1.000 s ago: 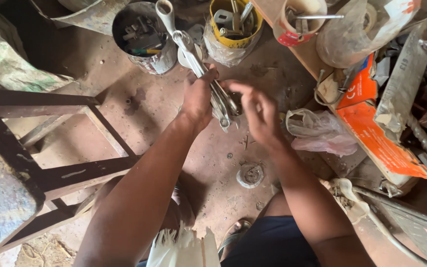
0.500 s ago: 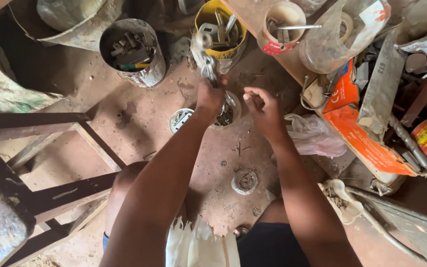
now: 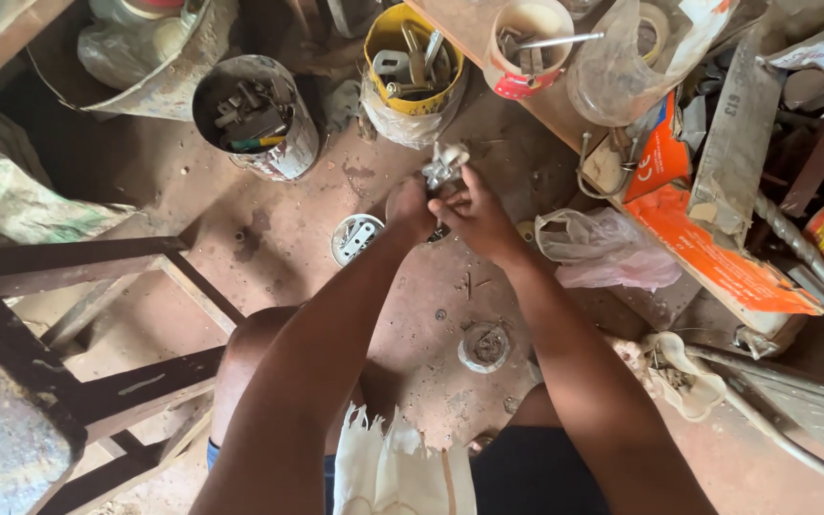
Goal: Disassembling and organizing various mechanical components and tools on a cluttered workshop workbench.
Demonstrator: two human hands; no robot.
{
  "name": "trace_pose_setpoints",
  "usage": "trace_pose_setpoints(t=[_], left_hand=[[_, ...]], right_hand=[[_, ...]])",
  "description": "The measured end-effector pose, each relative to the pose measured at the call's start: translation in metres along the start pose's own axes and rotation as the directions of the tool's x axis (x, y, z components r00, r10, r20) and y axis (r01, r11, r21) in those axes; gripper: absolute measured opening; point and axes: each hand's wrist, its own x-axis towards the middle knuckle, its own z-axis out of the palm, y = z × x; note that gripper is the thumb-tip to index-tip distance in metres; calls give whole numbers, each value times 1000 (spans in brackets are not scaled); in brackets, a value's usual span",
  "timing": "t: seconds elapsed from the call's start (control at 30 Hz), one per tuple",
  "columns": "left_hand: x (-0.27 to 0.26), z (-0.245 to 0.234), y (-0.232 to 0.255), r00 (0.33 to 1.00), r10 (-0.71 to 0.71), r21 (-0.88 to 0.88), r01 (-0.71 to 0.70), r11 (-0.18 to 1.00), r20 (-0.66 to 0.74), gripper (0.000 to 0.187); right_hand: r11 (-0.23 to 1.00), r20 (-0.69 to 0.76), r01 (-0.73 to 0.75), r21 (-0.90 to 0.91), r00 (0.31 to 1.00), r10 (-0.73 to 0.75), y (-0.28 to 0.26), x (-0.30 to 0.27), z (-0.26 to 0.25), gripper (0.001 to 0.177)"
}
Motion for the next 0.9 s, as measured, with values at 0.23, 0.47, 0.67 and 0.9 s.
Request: trace_pose_setpoints(t=[0.23, 0.47, 0.67, 0.9], left_hand=[[-16, -16, 0, 962, 270, -133, -274, 953, -44, 38], [-10, -13, -16, 972, 228, -145, -219, 965, 51, 46], [-18, -26, -22, 989, 148, 22, -147, 989, -22, 37], [-16, -39, -40, 968, 126, -192, -168, 967, -217, 49]], right_hand=[[982, -145, -100, -158, 986, 77, -20, -1, 22, 57], [987, -216, 48, -152, 973, -81, -22, -4, 31, 49], [900, -180, 176, -399, 947, -266, -8, -8, 41, 46], [914, -193, 72, -400, 968, -161, -10, -2, 38, 36]])
